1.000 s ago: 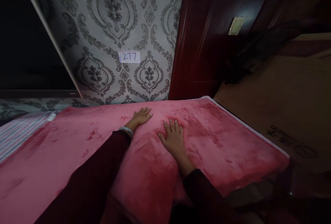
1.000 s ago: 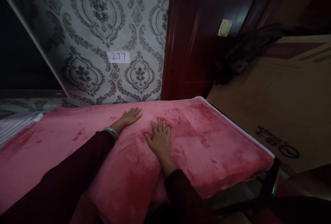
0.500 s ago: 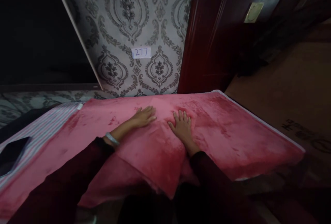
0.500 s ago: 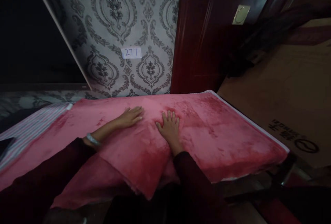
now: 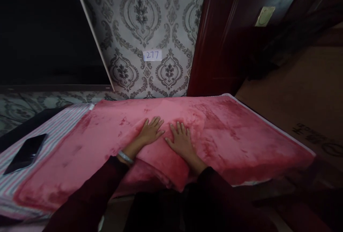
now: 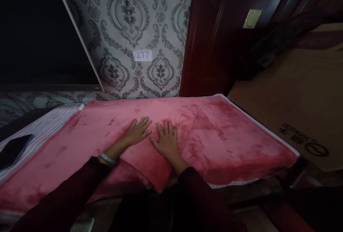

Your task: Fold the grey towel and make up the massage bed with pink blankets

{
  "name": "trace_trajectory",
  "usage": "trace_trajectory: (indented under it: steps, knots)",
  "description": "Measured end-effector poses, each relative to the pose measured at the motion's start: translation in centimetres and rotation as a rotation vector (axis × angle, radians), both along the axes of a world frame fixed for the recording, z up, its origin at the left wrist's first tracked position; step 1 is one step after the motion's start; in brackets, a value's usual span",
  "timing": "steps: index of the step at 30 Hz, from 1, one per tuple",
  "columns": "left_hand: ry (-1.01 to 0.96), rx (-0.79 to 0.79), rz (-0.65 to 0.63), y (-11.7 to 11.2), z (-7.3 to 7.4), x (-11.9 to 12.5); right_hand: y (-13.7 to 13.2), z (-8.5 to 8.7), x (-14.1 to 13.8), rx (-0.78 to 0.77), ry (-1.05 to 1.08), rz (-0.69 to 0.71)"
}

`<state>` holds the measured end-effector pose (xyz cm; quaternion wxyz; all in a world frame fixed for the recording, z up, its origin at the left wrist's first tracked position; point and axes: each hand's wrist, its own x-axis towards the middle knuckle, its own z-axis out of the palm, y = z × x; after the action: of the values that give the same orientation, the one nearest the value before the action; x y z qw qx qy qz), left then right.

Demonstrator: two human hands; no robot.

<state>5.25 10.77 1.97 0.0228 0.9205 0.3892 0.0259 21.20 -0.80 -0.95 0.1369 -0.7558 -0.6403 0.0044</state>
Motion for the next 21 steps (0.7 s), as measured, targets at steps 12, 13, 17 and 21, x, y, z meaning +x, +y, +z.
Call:
trace_trajectory:
  steps: [12,13,17,21]
  knots:
    - [-0.013,-0.16,0.284,4.1,1.4,-6.3,0.0,1.4,0.5,-0.066,-0.007,0.008]
    - [-0.01,-0.149,0.306,3.8,1.9,-6.3,-0.1,1.8,0.5,-0.084,0.012,0.013]
    - [-0.041,-0.008,0.247,0.6,3.9,-5.5,-1.8,3.0,-0.9,-0.106,0.083,0.012]
    - [-0.005,0.049,0.034,-3.6,2.4,-4.9,-5.2,2.1,-3.7,-0.041,0.08,0.083]
